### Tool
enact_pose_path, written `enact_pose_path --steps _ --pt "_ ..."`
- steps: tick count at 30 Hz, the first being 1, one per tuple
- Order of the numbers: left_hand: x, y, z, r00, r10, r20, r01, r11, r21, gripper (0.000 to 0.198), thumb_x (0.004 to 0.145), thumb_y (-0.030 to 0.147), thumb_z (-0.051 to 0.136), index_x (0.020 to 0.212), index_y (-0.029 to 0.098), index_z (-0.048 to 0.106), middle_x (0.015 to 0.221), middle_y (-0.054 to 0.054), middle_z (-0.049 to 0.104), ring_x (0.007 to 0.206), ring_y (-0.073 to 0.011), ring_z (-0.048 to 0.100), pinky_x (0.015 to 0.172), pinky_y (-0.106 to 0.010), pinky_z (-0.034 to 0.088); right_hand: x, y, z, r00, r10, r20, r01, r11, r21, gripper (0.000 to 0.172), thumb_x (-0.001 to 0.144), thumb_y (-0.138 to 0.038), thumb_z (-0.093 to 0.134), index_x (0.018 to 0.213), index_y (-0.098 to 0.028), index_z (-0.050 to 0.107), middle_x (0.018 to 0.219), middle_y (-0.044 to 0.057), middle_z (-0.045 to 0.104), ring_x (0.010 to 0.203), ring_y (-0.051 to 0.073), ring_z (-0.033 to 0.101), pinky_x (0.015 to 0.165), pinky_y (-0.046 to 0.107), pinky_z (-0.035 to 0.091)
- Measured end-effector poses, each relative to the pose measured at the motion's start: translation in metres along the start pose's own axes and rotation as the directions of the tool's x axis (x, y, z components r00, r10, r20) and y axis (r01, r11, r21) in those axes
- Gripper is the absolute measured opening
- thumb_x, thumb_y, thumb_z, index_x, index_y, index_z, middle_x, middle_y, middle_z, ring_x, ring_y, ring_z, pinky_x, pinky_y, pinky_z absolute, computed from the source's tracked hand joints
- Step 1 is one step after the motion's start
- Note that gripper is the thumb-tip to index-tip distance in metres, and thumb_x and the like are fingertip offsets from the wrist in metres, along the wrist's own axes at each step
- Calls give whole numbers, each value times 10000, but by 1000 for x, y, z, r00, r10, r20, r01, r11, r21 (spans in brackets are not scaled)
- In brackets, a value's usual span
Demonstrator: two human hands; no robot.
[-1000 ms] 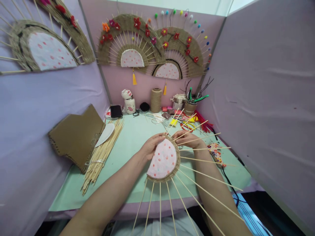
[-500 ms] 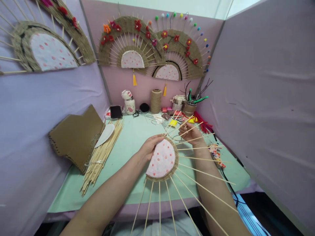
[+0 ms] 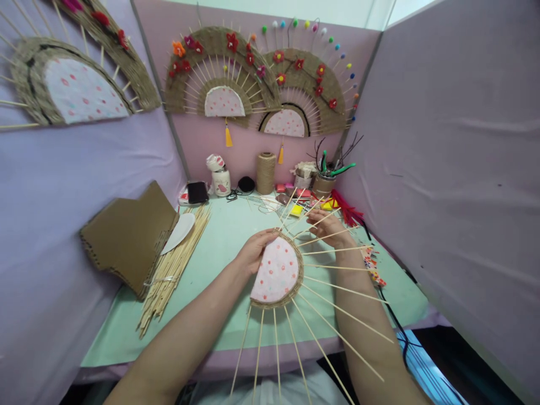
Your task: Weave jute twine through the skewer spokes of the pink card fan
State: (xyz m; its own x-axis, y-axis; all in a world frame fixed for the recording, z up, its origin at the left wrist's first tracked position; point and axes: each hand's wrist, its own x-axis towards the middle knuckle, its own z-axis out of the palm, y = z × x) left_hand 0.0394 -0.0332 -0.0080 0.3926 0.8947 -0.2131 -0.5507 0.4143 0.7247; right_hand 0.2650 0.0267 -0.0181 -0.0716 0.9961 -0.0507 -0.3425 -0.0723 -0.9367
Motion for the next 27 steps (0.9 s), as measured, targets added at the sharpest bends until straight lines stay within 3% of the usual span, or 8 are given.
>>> enact_pose_path --steps 2,5,8,12,16,20,24,27 --pt "1 1 -1 1000 1 -5 -1 1000 5 167 683 86 660 847 113 647 671 -25 668 589 -120 625 614 -235 503 -2 -4 -2 997 59 45 -62 996 61 198 625 -227 716 714 -180 546 656 -23 585 549 69 509 406 151 354" --pt "1 2 -2 1000 -5 -31 5 1000 8 171 680 81 657 847 117 646 657 -19 662 576 -119 620 596 -234 503 -2 -8 -7 987 82 136 -114 963 245 216 666 -243 679 662 -187 471 570 -53 516 439 41 401 329 126 261" --pt "1 1 -1 999 -27 -33 28 999 24 145 675 73 651 817 108 648 643 -23 656 559 -118 613 583 -233 500 3 -9 -12 987 24 161 -81 931 355 224 692 -248 678 689 -190 462 580 -65 503 398 22 331 292 106 210" --pt "1 -5 1 998 -54 -14 55 998 39 143 662 73 666 802 99 654 633 -27 651 550 -114 608 570 -222 489 8 -9 -18 981 -83 176 11 928 374 192 737 -260 655 715 -203 473 581 -73 486 370 22 282 281 117 213" --pt "1 -9 1 997 -79 -3 79 996 49 138 658 78 672 793 97 652 659 -38 658 577 -124 616 593 -234 497 6 -11 -18 973 -185 139 109 897 429 130 769 -237 635 748 -219 508 564 -77 466 352 27 250 287 132 236" --pt "2 -12 -1 997 -82 11 82 995 55 133 655 90 683 783 97 649 678 -46 661 599 -128 620 614 -236 501 1 -15 -11 979 -194 66 141 870 473 78 781 -230 619 776 -214 543 613 -65 527 338 21 231 276 141 239" --pt "4 -11 -2 997 -74 3 74 997 36 156 663 73 669 815 101 655 662 -34 659 581 -114 614 597 -217 495 -4 -19 -8 968 -252 2 216 832 511 130 754 -203 599 678 -197 494 570 -69 474 350 21 268 291 131 259" --pt "4 -5 -4 999 -37 -15 37 999 13 164 675 69 658 836 102 653 673 -24 662 590 -108 616 608 -218 495 -6 -19 -7 973 -225 -41 212 816 538 171 727 -194 569 618 -195 437 575 -57 468 385 35 328 309 137 297"
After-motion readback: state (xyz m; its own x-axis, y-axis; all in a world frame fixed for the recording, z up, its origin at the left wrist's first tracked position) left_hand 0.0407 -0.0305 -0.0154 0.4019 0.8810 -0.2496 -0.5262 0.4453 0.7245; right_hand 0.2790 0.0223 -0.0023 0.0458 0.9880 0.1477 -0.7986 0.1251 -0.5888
